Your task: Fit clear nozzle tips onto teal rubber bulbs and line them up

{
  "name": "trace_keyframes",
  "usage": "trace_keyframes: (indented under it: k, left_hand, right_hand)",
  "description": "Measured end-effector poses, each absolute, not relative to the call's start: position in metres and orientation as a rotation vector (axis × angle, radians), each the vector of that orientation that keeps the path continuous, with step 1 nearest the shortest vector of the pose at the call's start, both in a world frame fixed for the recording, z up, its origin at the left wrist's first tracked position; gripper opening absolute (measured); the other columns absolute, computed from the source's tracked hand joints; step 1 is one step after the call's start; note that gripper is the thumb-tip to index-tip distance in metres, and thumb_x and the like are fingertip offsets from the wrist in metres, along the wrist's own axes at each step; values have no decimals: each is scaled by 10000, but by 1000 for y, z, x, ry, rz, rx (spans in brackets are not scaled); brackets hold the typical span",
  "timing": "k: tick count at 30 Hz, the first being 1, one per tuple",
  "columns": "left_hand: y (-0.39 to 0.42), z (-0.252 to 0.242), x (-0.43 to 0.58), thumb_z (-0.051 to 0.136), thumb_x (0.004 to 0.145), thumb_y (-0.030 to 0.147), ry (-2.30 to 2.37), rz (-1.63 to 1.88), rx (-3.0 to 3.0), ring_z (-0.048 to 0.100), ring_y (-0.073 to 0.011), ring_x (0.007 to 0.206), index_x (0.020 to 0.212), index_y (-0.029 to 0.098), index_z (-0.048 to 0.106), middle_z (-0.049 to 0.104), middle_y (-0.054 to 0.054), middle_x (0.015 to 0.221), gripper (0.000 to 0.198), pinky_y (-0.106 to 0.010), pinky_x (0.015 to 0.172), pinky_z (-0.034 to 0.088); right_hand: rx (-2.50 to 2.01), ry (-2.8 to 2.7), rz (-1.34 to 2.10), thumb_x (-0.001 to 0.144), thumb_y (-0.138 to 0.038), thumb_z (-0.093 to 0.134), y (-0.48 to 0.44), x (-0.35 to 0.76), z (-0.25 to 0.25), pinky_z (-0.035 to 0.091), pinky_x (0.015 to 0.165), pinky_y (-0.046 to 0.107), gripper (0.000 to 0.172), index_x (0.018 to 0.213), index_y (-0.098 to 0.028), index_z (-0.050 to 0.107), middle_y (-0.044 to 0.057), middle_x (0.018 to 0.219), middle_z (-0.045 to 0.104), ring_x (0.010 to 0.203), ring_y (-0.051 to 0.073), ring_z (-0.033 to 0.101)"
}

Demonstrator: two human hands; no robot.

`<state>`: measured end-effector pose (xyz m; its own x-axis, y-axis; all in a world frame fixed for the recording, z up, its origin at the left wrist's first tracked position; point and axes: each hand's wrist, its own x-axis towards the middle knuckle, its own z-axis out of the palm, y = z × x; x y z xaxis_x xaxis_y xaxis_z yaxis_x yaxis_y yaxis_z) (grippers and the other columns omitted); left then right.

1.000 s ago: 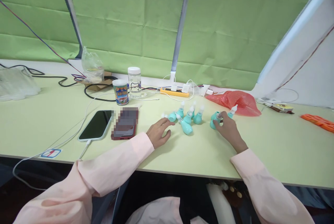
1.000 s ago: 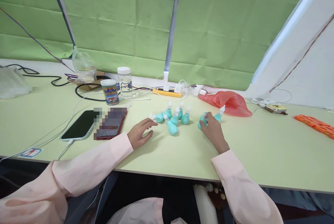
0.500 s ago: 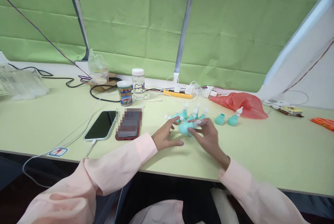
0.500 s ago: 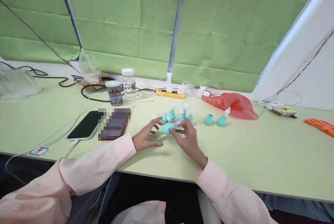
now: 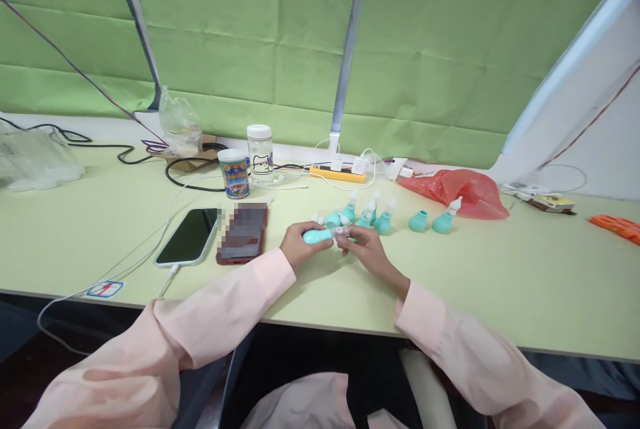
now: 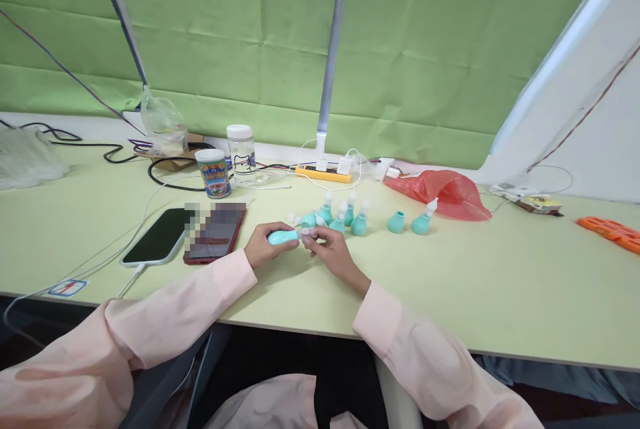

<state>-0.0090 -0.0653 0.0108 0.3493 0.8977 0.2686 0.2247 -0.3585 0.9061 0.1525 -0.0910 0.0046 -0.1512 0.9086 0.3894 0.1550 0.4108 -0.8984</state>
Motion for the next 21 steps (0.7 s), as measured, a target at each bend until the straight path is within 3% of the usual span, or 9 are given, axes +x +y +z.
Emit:
trace_keyframes:
  k: [4,9,21]
  left_hand:
    - [-66,12,-10,642,515,342,937,996,1718,402,-52,407,798,68,583,515,6,550,398,-185,364,355]
    - [-66,11,-11,676,471,328,866,990,1643,466,-85,493,805,64,583,545,-27,633,436,-210,388,424]
    - [-70,11,-13,664,491,337,898,1031,1770,500,-96,472,825,66,612,606,-55,665,432,-211,418,411]
  right_hand:
    - [-911,-1640,1057,695,-316,528,-90,159,8,436,534,278,188,667,-160,628,34,632,586,549,111,502]
    - [-822,-1572,1275,709,-328,507,-95,158,13,451,528,294,225,750,-154,643,56,690,595,649,148,541]
    - [-848,-1498,1490,687,-338,538,-96,158,14,400,479,233,226,698,-136,638,38,645,550,597,102,488]
